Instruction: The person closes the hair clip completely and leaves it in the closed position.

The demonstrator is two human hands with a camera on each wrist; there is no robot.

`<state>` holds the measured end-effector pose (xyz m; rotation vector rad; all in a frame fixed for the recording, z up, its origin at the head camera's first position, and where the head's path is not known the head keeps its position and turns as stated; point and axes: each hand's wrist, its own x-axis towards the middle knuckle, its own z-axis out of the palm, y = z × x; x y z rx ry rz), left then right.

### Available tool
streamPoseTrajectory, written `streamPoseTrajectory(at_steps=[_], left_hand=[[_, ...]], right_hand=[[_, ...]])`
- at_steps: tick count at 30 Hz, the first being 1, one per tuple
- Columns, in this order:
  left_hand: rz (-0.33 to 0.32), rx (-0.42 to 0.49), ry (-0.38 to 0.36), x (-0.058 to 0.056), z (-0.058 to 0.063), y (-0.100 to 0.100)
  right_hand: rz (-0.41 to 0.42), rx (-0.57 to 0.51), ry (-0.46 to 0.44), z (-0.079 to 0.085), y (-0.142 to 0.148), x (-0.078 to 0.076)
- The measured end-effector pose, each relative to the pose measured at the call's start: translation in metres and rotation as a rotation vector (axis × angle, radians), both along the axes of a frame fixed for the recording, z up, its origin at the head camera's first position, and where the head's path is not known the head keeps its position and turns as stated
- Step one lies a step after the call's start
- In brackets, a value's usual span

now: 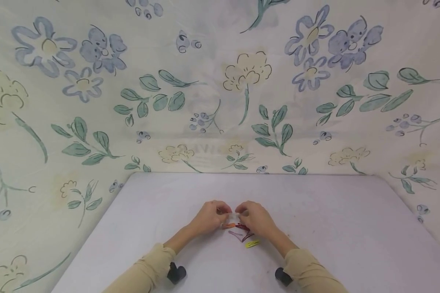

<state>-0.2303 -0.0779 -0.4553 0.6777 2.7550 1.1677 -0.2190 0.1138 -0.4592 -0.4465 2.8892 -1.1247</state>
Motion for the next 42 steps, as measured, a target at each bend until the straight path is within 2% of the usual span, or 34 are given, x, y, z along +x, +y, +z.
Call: streamPoseTrajectory(at_steps=[7,16,32,42], left_hand=[[0.000,0.056,0.046,0.000,0.003,0.004],[-0.012,0.133,0.120,0.003,0.006,0.007],[0.034,0.322,0.122,0.014,-0.001,0.012],[0.062,0.352,0.034,0.022,0.002,0.007]], right_hand=[[0.017,-0.116,0.054,0.006,0.005,0.003],[0.016,-0.179,0.059,0.011,0.010,0.007],[0.026,-0.266,0.057,0.008,0.016,0.015],[0.089,-0.283,0.053,0.006,0.017,0.018]])
